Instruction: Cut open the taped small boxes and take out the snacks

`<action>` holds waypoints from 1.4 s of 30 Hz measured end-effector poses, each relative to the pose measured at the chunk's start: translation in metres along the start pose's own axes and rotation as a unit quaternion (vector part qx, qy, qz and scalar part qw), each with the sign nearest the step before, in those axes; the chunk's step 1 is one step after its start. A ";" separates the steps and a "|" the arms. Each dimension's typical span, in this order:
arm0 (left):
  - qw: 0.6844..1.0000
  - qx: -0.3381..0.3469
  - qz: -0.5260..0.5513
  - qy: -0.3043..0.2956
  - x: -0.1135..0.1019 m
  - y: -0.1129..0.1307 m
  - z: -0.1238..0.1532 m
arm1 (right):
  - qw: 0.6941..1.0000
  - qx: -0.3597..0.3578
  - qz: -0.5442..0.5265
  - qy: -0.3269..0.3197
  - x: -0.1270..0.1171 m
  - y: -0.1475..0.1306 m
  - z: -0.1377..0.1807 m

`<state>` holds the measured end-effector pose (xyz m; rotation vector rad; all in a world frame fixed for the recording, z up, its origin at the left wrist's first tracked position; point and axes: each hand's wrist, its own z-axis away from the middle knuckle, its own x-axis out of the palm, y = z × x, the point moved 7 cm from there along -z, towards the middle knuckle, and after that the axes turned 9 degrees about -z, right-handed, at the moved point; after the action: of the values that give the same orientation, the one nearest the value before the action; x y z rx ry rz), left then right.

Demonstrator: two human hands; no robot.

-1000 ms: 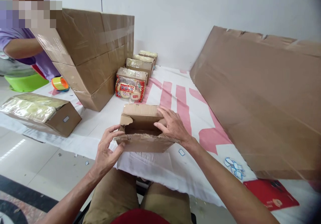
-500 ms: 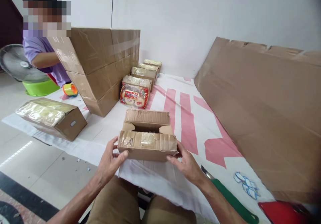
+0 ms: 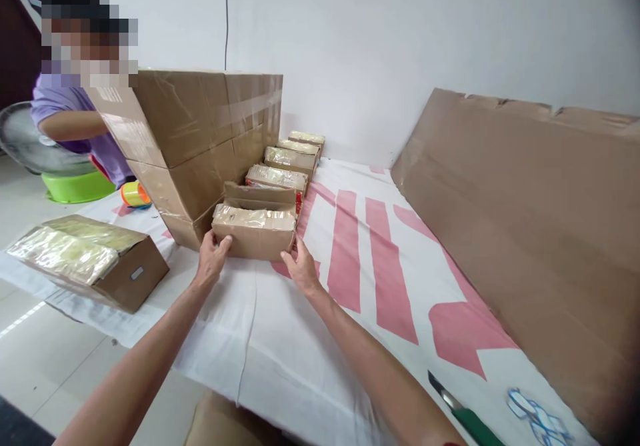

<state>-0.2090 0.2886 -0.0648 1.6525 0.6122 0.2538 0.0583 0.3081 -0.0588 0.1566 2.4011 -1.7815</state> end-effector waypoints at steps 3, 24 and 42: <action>0.999 0.003 0.005 0.032 0.011 -0.012 -0.016 | 1.000 0.006 -0.003 0.004 0.009 0.018 -0.010; 0.986 0.023 -0.087 -0.137 0.030 -0.022 0.029 | 0.997 0.042 0.065 0.008 0.010 0.027 0.016; 0.944 -0.085 -0.129 0.291 -0.334 0.016 -0.031 | 0.949 0.025 -0.044 -0.312 0.254 -0.087 0.057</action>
<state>-0.4986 0.1390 0.0155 1.3035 1.2076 0.5950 -0.2033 0.2270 -0.0389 -0.4498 1.9276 -1.6050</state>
